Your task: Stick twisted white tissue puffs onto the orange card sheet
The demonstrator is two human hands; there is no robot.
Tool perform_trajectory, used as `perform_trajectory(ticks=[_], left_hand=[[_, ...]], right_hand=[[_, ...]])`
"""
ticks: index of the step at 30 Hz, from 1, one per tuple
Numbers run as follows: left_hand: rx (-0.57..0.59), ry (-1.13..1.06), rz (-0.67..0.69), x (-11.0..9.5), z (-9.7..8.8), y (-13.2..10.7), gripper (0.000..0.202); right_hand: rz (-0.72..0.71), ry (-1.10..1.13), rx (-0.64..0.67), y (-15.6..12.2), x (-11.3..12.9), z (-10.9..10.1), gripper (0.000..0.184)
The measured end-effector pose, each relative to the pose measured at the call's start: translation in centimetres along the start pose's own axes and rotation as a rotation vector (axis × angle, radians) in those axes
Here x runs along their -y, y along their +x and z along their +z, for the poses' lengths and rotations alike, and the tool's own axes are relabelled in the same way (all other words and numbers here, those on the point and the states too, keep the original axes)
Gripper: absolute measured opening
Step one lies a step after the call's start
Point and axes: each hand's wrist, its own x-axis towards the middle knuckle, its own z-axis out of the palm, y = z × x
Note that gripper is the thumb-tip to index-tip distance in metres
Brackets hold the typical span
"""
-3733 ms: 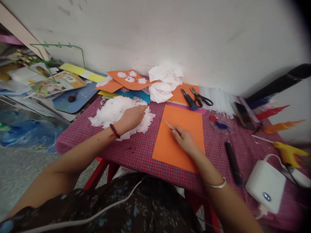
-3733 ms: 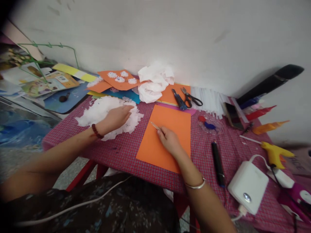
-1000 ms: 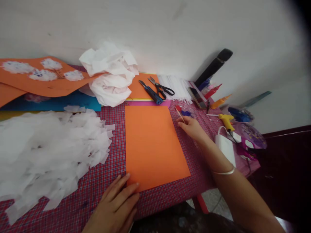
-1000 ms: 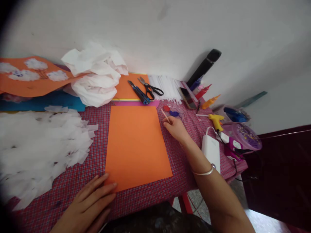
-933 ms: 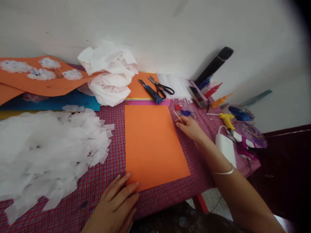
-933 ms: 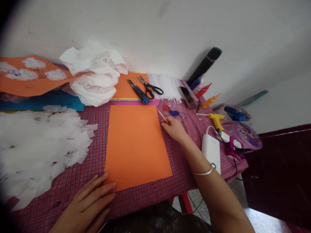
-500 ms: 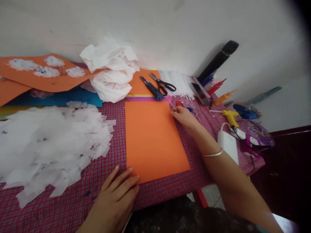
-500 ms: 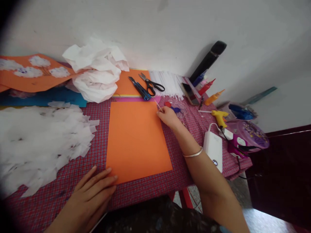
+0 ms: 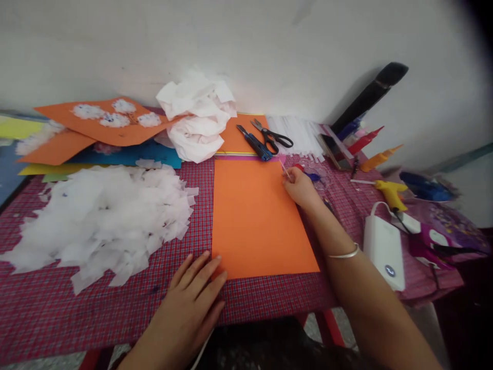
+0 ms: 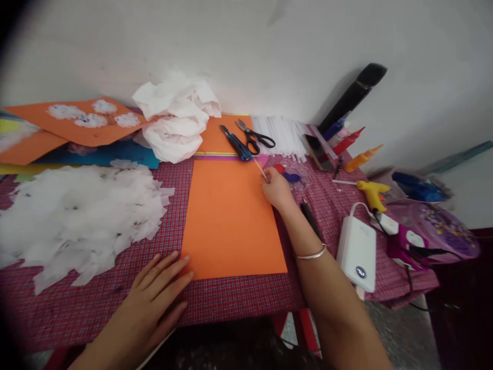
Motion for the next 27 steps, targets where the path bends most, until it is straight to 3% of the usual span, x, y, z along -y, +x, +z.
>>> perform_trajectory(ticks=[5, 12, 19, 27], left_hand=[[0.041, 0.007, 0.035, 0.0, -0.3, 0.4, 0.039], [0.058, -0.002, 0.017, -0.4, -0.5, 0.4, 0.038], [0.030, -0.082, -0.052, -0.7, -0.2, 0.1, 0.032], [0.066, -0.095, -0.064, -0.8, -0.5, 0.1, 0.030]], right_hand=[[0.051, -0.097, -0.015, 0.5, 0.5, 0.1, 0.016], [0.019, -0.120, -0.004, 0.4, 0.3, -0.2, 0.017], [-0.102, -0.185, 0.140, -0.9, -0.2, -1.4, 0.022], [-0.102, -0.309, 0.110, -1.5, 0.3, -1.1, 0.026]])
